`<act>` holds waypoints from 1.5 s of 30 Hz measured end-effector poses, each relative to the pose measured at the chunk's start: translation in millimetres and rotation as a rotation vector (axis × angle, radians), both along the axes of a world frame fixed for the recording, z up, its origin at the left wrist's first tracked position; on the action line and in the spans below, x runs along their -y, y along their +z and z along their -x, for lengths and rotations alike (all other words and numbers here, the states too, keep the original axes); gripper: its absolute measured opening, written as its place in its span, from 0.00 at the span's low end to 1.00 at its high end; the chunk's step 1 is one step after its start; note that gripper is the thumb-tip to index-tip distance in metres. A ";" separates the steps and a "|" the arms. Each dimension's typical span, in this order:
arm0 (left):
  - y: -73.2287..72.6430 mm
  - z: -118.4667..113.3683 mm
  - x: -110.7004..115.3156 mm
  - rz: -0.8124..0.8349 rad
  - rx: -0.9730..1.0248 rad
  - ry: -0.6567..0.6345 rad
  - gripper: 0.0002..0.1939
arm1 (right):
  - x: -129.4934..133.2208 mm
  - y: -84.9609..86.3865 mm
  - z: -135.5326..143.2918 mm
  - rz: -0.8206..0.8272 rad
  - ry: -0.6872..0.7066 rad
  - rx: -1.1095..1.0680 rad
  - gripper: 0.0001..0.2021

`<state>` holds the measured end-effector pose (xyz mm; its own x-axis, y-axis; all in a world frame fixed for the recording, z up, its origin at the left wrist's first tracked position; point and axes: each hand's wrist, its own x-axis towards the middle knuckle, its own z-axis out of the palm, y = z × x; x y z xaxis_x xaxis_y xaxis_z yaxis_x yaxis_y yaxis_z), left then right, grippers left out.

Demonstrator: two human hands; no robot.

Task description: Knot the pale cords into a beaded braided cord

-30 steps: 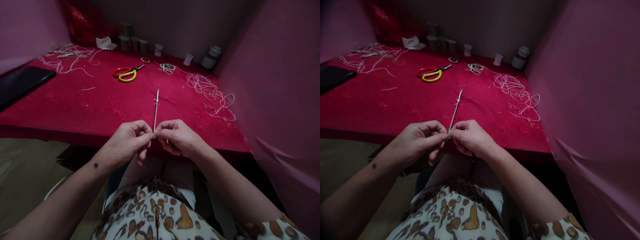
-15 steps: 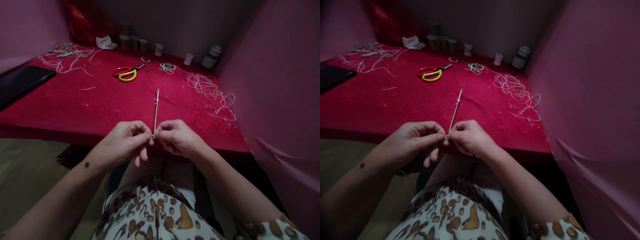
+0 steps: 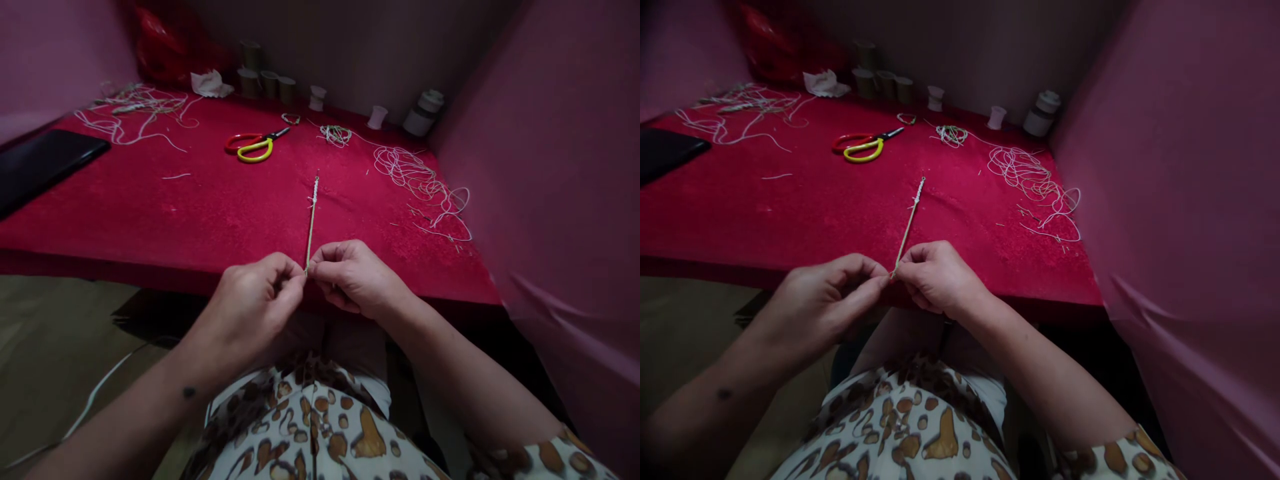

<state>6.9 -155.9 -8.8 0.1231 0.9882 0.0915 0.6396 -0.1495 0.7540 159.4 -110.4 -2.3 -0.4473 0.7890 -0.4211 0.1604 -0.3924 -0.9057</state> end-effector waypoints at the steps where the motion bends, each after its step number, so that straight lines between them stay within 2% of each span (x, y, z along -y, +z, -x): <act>1: -3.7 -2.9 4.3 -0.057 -0.040 -0.009 0.08 | 0.2 -0.8 0.4 0.004 -0.003 -0.008 0.06; 7: -28.6 -14.9 17.9 -0.461 -0.264 -0.019 0.09 | -1.9 -5.2 -3.4 0.009 0.019 -0.075 0.04; 13: -38.1 -19.4 19.4 -0.570 -0.333 -0.030 0.08 | -3.4 -5.7 -6.5 -0.022 0.060 -0.075 0.04; 15: -36.3 -17.1 20.5 -0.499 -0.314 -0.122 0.10 | -3.1 -5.1 -6.6 -0.014 0.058 -0.056 0.04; 18: -26.5 -5.8 19.1 -0.239 -0.197 -0.362 0.11 | -3.3 -4.7 -7.1 -0.026 0.074 -0.036 0.03; 19: -21.7 -0.9 17.6 -0.156 -0.138 -0.401 0.10 | -3.6 -4.8 -7.3 -0.031 0.077 -0.032 0.03; 20: -16.6 3.8 15.7 -0.095 -0.072 -0.378 0.09 | -3.9 -4.8 -7.4 -0.033 0.078 -0.027 0.03; 23: -3.5 11.6 8.6 0.024 0.171 -0.006 0.06 | -4.7 -4.1 -7.6 -0.038 0.086 -0.008 0.04; 24: -0.8 11.4 6.0 0.091 0.272 0.092 0.07 | -5.0 -3.6 -7.7 -0.042 0.094 0.001 0.05; 25: 0.7 9.8 3.5 0.176 0.381 0.135 0.09 | -5.3 -2.9 -7.7 -0.049 0.103 0.011 0.05; 27: 1.0 4.5 -1.5 0.363 0.578 0.087 0.12 | -5.9 -1.5 -8.0 -0.069 0.122 0.034 0.05; 29: -1.2 -0.6 -6.0 0.466 0.689 0.023 0.11 | -6.4 -0.2 -8.3 -0.091 0.132 0.054 0.05; 33: -5.5 -3.1 -12.4 0.420 0.667 0.012 0.07 | -6.5 2.7 -7.1 -0.120 0.153 0.124 0.06; 38: -5.5 -2.4 -14.8 0.418 0.601 0.022 0.06 | -4.8 6.5 -3.0 -0.211 0.152 0.329 0.05; 45: -13.0 -6.2 -14.6 0.399 0.501 0.042 0.07 | 2.0 2.7 -2.5 -0.754 0.177 0.626 0.05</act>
